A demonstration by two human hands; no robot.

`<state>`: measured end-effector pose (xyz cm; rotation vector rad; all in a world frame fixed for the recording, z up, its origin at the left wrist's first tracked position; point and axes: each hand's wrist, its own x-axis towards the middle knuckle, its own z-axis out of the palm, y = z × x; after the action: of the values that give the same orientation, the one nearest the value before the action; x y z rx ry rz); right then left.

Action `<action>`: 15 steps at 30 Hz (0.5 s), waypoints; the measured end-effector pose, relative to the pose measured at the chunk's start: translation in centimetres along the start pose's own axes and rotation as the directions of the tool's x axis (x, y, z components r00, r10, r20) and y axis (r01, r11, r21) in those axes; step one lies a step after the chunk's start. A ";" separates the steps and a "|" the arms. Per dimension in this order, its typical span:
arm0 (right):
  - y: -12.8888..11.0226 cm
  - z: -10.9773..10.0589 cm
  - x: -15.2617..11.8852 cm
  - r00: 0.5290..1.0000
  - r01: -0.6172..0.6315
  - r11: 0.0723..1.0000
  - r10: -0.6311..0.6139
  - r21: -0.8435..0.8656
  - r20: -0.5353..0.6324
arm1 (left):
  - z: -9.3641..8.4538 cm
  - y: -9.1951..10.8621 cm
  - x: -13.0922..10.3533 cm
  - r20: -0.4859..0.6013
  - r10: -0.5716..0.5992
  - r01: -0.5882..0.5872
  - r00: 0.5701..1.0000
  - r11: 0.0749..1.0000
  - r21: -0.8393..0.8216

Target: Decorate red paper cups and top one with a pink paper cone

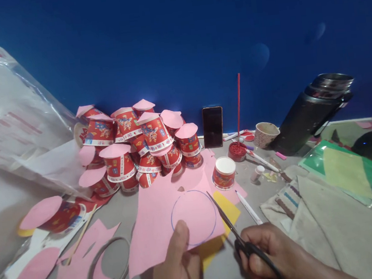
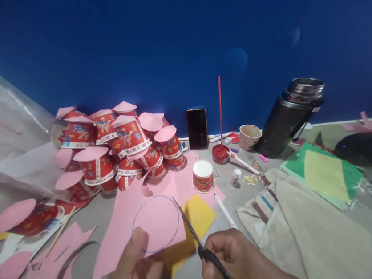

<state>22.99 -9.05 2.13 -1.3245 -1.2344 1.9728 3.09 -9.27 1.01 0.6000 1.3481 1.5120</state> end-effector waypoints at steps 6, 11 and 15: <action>0.6 -0.1 0.3 1.000 0.008 1.000 -0.008 -0.008 0.002 | 0.0 0.5 -0.4 -0.026 0.232 -0.210 0.972 0.918 0.335; 0.6 -0.2 0.3 1.000 -0.005 1.000 0.005 0.014 0.013 | -0.1 0.5 -0.5 0.055 0.276 -0.272 0.960 0.861 0.430; 0.5 -0.2 0.3 1.000 -0.007 1.000 0.006 0.021 0.007 | -0.6 0.5 -0.3 0.099 0.261 -0.278 0.960 0.862 0.424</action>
<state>23.12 -8.97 1.55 -1.3144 -1.2106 1.9908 2.55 -9.79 1.42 1.1371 1.6387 1.4067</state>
